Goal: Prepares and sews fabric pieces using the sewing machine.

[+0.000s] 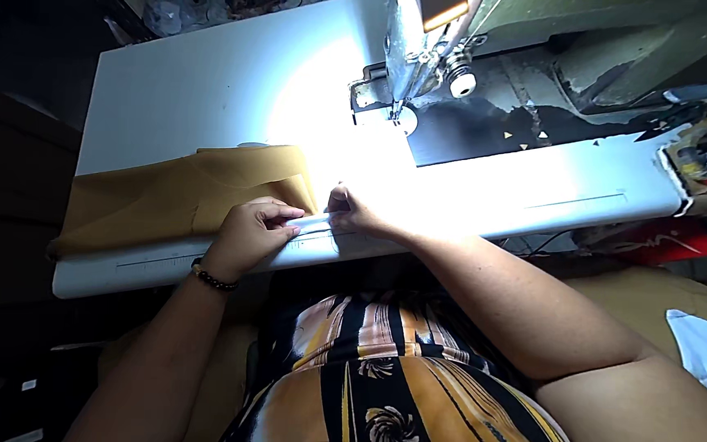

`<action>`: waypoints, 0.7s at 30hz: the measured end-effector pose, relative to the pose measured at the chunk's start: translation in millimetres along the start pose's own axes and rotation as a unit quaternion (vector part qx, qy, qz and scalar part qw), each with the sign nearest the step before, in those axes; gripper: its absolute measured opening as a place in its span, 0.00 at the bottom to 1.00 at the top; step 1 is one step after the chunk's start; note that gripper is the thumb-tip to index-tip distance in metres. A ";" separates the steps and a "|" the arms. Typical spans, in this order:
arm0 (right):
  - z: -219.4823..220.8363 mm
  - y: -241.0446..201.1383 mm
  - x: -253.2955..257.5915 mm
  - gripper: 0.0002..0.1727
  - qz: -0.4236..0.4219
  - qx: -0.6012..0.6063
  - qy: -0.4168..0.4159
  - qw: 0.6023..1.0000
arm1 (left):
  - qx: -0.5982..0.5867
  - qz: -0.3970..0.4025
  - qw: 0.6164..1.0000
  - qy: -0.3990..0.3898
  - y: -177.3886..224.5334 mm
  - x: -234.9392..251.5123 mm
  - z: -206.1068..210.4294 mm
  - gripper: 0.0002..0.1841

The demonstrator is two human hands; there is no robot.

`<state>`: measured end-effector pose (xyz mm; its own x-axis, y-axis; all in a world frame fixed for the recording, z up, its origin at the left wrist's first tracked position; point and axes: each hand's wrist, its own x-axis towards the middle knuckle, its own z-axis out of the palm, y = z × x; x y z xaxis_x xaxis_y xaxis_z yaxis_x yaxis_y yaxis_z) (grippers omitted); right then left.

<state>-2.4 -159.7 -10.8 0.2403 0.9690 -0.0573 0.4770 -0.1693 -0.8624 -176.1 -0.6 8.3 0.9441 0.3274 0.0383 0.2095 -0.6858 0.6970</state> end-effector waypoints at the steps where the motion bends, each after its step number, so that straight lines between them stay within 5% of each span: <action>1: 2.9 3.4 -2.4 0.02 -0.019 -0.007 0.019 1.000 | 0.004 0.010 1.000 0.017 -1.6 -1.3 2.8 0.13; 7: 1.4 8.3 -23.5 0.10 -0.128 -0.044 0.049 0.990 | 0.060 0.082 0.993 0.066 -5.0 -10.1 15.9 0.08; 12: 10.5 18.7 -32.4 0.08 -0.252 -0.234 0.113 0.932 | 0.220 0.209 0.952 0.022 -1.2 -14.9 14.6 0.10; 17: -8.0 14.0 -52.4 0.12 -0.206 -0.181 0.073 0.959 | 0.233 0.239 0.942 -0.017 5.2 -4.6 10.5 0.12; 21: -66.8 40.7 -87.3 0.20 -0.104 -0.105 0.216 0.965 | 0.079 0.156 0.985 -0.015 -16.7 1.2 13.1 0.09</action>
<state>52.5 -263.2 -7.3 0.4289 0.8285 0.3601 0.7027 -0.0555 -0.7093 -175.2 2.7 -12.6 0.9753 0.0678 0.2100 -0.0564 -0.8434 0.5343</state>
